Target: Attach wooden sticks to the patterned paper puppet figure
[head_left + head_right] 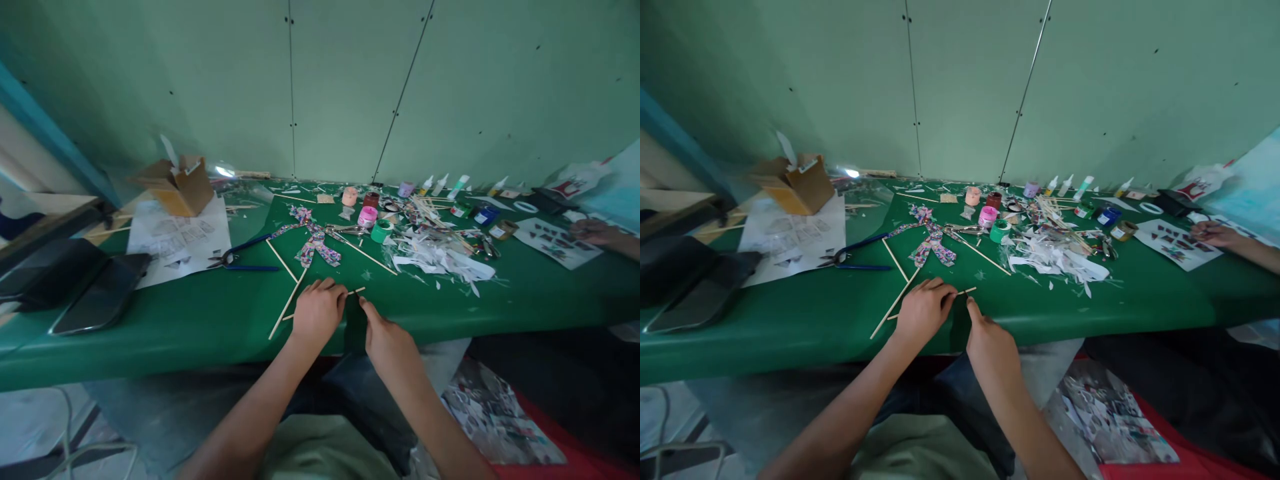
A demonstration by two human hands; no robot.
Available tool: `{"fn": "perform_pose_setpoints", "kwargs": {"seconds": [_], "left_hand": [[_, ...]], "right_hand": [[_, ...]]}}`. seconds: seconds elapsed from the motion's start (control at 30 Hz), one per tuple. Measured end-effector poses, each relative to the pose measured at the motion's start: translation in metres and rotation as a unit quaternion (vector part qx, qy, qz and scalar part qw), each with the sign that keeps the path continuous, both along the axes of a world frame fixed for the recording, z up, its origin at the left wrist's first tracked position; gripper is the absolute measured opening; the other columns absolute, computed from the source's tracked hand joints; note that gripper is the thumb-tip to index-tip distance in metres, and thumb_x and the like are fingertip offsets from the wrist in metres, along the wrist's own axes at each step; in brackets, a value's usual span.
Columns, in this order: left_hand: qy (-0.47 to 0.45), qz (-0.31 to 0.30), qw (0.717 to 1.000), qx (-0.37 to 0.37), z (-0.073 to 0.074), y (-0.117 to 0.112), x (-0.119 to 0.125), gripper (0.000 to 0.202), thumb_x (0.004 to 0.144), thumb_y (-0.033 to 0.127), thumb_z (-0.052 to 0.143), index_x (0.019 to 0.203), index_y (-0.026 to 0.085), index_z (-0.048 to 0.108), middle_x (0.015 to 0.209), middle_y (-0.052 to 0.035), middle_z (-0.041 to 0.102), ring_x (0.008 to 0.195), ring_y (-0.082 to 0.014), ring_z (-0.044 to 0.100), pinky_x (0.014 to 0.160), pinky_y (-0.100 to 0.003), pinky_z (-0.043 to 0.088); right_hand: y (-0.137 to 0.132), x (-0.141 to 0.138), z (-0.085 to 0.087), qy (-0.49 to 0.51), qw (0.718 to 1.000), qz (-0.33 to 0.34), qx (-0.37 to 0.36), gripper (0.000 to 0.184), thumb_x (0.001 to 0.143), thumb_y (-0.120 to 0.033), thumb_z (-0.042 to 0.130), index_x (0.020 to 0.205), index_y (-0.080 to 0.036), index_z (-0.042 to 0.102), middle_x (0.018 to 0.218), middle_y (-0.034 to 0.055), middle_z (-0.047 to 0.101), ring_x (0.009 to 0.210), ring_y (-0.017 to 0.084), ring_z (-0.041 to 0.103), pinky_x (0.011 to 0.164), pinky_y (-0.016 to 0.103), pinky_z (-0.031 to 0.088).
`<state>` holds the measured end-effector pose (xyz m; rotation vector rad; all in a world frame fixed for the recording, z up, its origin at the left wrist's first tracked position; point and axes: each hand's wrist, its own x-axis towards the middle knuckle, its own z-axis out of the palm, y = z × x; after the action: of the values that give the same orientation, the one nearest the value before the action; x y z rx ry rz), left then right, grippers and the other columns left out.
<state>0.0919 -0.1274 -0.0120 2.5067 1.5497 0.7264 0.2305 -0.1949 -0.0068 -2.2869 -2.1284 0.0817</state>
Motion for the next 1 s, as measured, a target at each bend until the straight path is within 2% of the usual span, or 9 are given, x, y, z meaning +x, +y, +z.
{"fn": "perform_pose_setpoints", "kwargs": {"seconds": [0.17, 0.33, 0.47, 0.67, 0.8, 1.0], "left_hand": [[0.005, 0.016, 1.000, 0.008, 0.000, -0.002, 0.001, 0.021, 0.094, 0.029, 0.046, 0.090, 0.026, 0.066, 0.088, -0.0016, 0.063, 0.084, -0.0180, 0.056, 0.073, -0.030, 0.040], [0.001, 0.020, 1.000, 0.006, -0.001, -0.002, 0.002, 0.021, 0.093, 0.030, 0.047, 0.089, 0.027, 0.068, 0.088, -0.0013, 0.064, 0.083, -0.0184, 0.056, 0.070, -0.030, 0.039], [0.005, 0.012, 1.000, 0.011, -0.001, -0.003, 0.001, 0.019, 0.092, 0.030, 0.049, 0.087, 0.028, 0.068, 0.088, -0.0006, 0.064, 0.082, -0.0185, 0.056, 0.069, -0.030, 0.039], [0.004, 0.027, 1.000, 0.011, 0.001, -0.004, 0.001, 0.020, 0.093, 0.030, 0.047, 0.089, 0.027, 0.067, 0.088, -0.0016, 0.063, 0.083, -0.0182, 0.056, 0.069, -0.030, 0.039], [-0.003, 0.029, 0.999, 0.014, 0.000, -0.004, 0.002, 0.020, 0.093, 0.030, 0.048, 0.087, 0.027, 0.067, 0.088, -0.0011, 0.063, 0.082, -0.0176, 0.056, 0.068, -0.030, 0.038], [-0.001, 0.018, 1.000, 0.016, 0.001, -0.004, 0.001, 0.021, 0.092, 0.030, 0.048, 0.086, 0.027, 0.068, 0.087, -0.0016, 0.064, 0.083, -0.0176, 0.056, 0.070, -0.030, 0.039]], "right_hand": [[0.007, 0.000, 0.004, -0.025, 0.999, 0.026, -0.012, 0.050, 0.091, -0.011, 0.038, 0.140, -0.023, 0.041, 0.092, 0.0080, 0.072, 0.072, 0.017, 0.070, 0.053, 0.021, 0.044], [-0.004, 0.003, 0.002, -0.066, 0.997, 0.036, -0.020, 0.053, 0.091, -0.011, 0.038, 0.142, -0.023, 0.038, 0.092, 0.0089, 0.070, 0.066, 0.017, 0.069, 0.051, 0.021, 0.045], [-0.009, 0.003, -0.003, -0.060, 0.998, 0.035, -0.009, 0.053, 0.091, -0.011, 0.037, 0.142, -0.023, 0.038, 0.092, 0.0083, 0.070, 0.064, 0.017, 0.069, 0.050, 0.022, 0.045], [0.003, 0.001, -0.005, -0.049, 0.998, 0.041, 0.003, 0.052, 0.091, -0.011, 0.038, 0.141, -0.022, 0.039, 0.088, 0.0078, 0.071, 0.065, 0.017, 0.069, 0.052, 0.022, 0.046], [0.000, 0.003, -0.006, -0.062, 0.997, 0.046, 0.008, 0.053, 0.090, -0.010, 0.041, 0.141, -0.022, 0.038, 0.087, 0.0076, 0.071, 0.064, 0.015, 0.068, 0.051, 0.020, 0.045], [-0.003, 0.005, -0.003, -0.071, 0.996, 0.057, -0.001, 0.053, 0.090, -0.010, 0.040, 0.142, -0.022, 0.038, 0.087, 0.0082, 0.071, 0.065, 0.016, 0.069, 0.051, 0.020, 0.046]]}}
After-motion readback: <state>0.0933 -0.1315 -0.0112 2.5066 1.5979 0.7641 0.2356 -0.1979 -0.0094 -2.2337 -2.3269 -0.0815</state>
